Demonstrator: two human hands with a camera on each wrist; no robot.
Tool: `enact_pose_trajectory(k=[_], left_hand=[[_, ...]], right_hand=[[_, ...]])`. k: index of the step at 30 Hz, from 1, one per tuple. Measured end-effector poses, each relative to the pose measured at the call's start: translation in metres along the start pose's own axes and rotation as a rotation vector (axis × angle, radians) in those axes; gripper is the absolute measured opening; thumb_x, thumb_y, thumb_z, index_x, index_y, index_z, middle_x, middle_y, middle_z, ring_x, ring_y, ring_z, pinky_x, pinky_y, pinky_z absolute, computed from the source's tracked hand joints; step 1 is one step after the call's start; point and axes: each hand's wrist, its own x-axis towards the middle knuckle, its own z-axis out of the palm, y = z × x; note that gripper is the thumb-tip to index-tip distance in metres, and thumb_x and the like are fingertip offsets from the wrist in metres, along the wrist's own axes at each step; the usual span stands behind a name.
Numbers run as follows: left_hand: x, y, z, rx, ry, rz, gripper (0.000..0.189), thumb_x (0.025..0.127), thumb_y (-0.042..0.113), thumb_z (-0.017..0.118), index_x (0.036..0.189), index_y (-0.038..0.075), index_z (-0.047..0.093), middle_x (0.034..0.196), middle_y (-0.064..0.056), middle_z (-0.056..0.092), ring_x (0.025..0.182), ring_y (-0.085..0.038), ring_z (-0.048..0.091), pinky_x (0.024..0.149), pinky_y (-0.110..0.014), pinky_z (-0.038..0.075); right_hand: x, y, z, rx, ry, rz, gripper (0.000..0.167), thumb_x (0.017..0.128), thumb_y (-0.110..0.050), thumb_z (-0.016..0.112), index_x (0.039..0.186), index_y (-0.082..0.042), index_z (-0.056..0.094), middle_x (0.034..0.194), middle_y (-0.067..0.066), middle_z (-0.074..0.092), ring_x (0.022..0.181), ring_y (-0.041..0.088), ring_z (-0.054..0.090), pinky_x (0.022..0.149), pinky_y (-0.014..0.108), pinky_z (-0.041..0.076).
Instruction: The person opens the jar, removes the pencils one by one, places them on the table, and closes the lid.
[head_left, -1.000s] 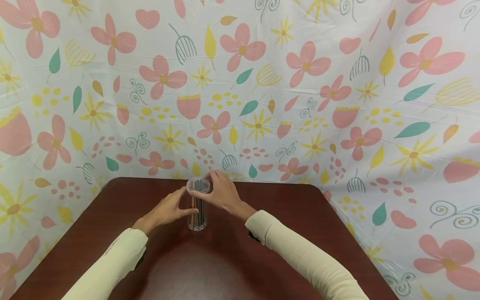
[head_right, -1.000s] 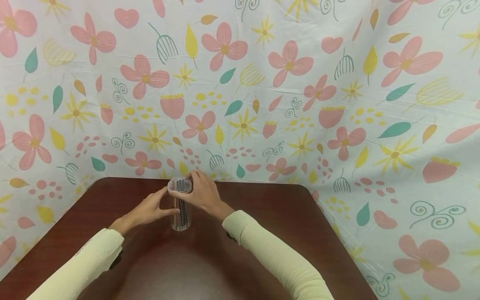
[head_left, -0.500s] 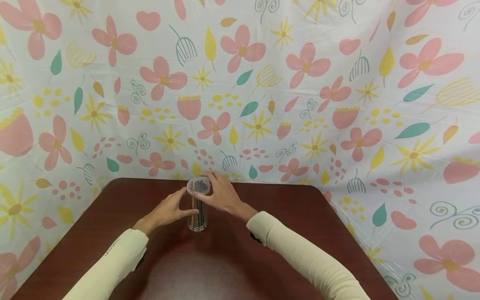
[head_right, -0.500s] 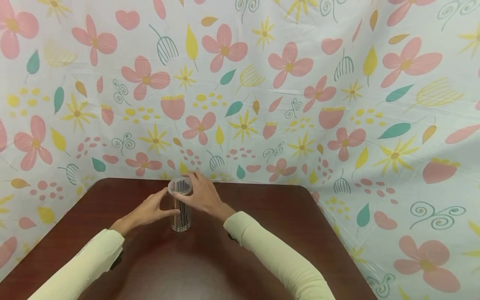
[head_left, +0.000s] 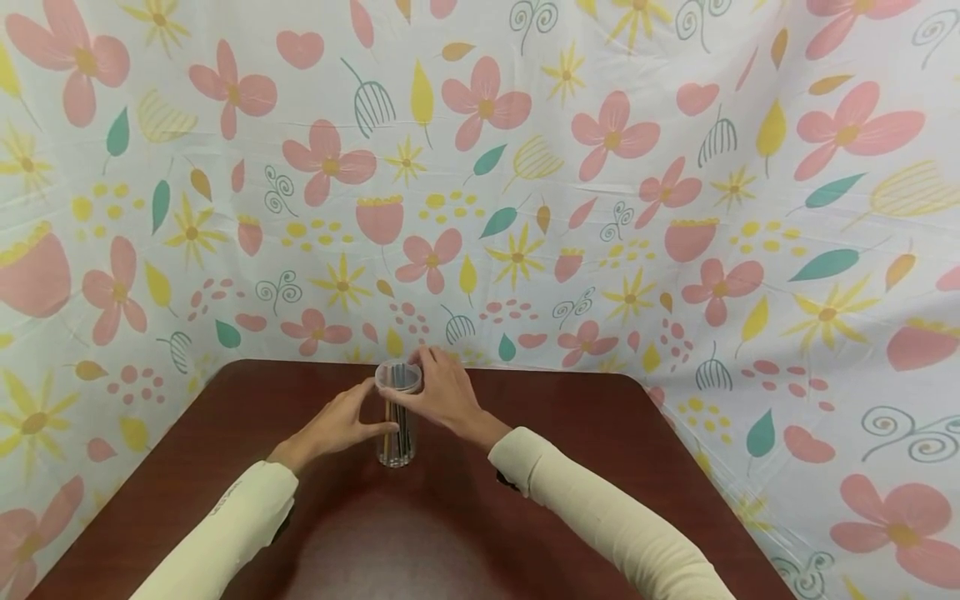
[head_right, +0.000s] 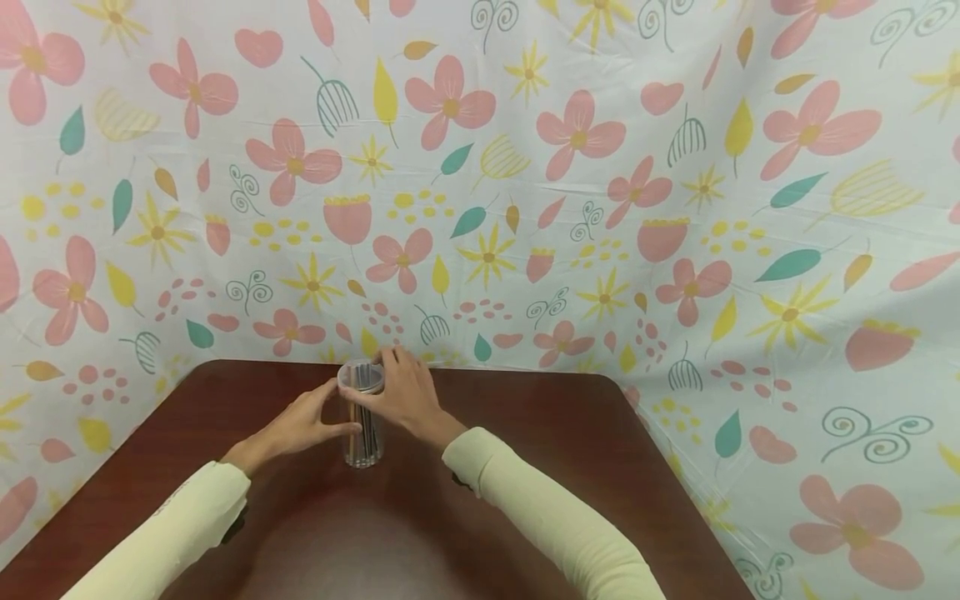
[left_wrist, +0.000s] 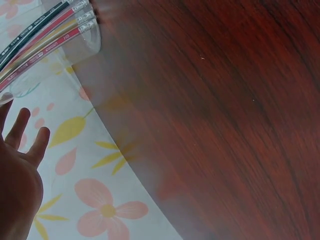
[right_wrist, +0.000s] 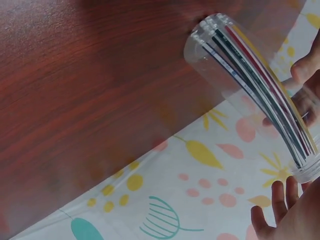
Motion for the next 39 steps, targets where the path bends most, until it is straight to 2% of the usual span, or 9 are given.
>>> enact_pose_trajectory(k=[4,6,9,11,16,19,23,28,39], left_hand=[[0.0002,0.0001,0.0009,0.002,0.006,-0.006,0.1,0.086,0.049,0.084,0.163,0.017,0.03,0.159,-0.008,0.046,0.143,-0.034,0.048,0.109,-0.06,0.044],[0.0001,0.0004,0.001,-0.002,0.008,-0.015,0.101,0.086,0.049,0.084,0.164,0.016,0.029,0.16,-0.009,0.045,0.144,-0.034,0.046,0.109,-0.061,0.043],[-0.0004,0.0006,0.0013,-0.007,0.005,-0.02,0.102,0.086,0.05,0.084,0.164,0.015,0.028,0.162,-0.009,0.042,0.145,-0.035,0.045,0.11,-0.062,0.042],[-0.0005,0.0005,0.0011,-0.004,0.005,-0.017,0.103,0.086,0.05,0.084,0.165,0.016,0.027,0.162,-0.009,0.041,0.145,-0.035,0.044,0.11,-0.061,0.043],[-0.0011,0.0002,0.0012,0.013,0.0,0.002,0.1,0.087,0.049,0.083,0.165,0.018,0.027,0.162,-0.008,0.042,0.144,-0.034,0.047,0.109,-0.06,0.044],[-0.0016,0.0003,0.001,0.019,-0.004,0.002,0.1,0.087,0.052,0.082,0.164,0.018,0.028,0.162,-0.008,0.042,0.143,-0.034,0.048,0.108,-0.059,0.045],[-0.0019,0.0009,0.0003,0.023,-0.01,-0.002,0.1,0.088,0.053,0.081,0.164,0.018,0.027,0.162,-0.008,0.042,0.143,-0.035,0.047,0.108,-0.06,0.044],[-0.0013,0.0019,0.0001,0.023,-0.012,0.0,0.098,0.089,0.048,0.082,0.164,0.019,0.027,0.162,-0.008,0.041,0.143,-0.035,0.047,0.108,-0.061,0.044],[-0.0013,-0.0001,0.0013,0.016,-0.003,0.008,0.103,0.087,0.054,0.081,0.166,0.025,0.022,0.164,-0.005,0.039,0.145,-0.034,0.045,0.109,-0.061,0.043]], right_hand=[[-0.0016,-0.0005,-0.0032,0.011,-0.046,-0.036,0.056,0.093,-0.057,0.071,0.129,-0.014,0.063,0.116,0.003,0.064,0.089,0.015,0.061,0.071,0.027,0.053],[-0.0016,-0.001,-0.005,0.012,-0.075,-0.051,0.054,0.095,-0.051,0.068,0.135,-0.015,0.062,0.123,0.003,0.065,0.097,0.017,0.064,0.079,0.032,0.055],[-0.0017,-0.0011,-0.0059,0.013,-0.103,-0.057,0.056,0.097,-0.047,0.066,0.142,-0.015,0.059,0.132,0.003,0.064,0.109,0.02,0.064,0.092,0.042,0.054],[-0.0018,-0.0015,-0.005,0.011,-0.094,-0.049,0.06,0.096,-0.05,0.067,0.144,-0.015,0.058,0.134,0.004,0.063,0.112,0.021,0.063,0.096,0.045,0.052],[-0.0033,-0.0027,-0.0001,-0.007,-0.013,0.006,0.073,0.087,-0.069,0.07,0.135,-0.015,0.06,0.124,0.004,0.06,0.095,0.018,0.06,0.084,0.039,0.053],[-0.0036,-0.0038,0.0016,-0.025,0.022,0.031,0.075,0.083,-0.075,0.07,0.128,-0.015,0.062,0.116,0.001,0.059,0.093,0.017,0.057,0.089,0.04,0.052],[-0.0036,-0.0047,0.0019,-0.054,0.028,0.034,0.074,0.082,-0.076,0.07,0.124,-0.015,0.062,0.112,0.0,0.058,0.094,0.018,0.056,0.094,0.042,0.05],[-0.0035,-0.0043,0.0007,-0.076,0.014,0.02,0.068,0.086,-0.072,0.07,0.122,-0.015,0.062,0.109,0.001,0.058,0.089,0.017,0.054,0.086,0.039,0.05],[-0.0044,-0.0018,-0.0025,-0.069,-0.049,-0.049,0.063,0.093,-0.056,0.072,0.141,-0.017,0.061,0.131,0.003,0.063,0.122,0.021,0.058,0.109,0.046,0.044]])
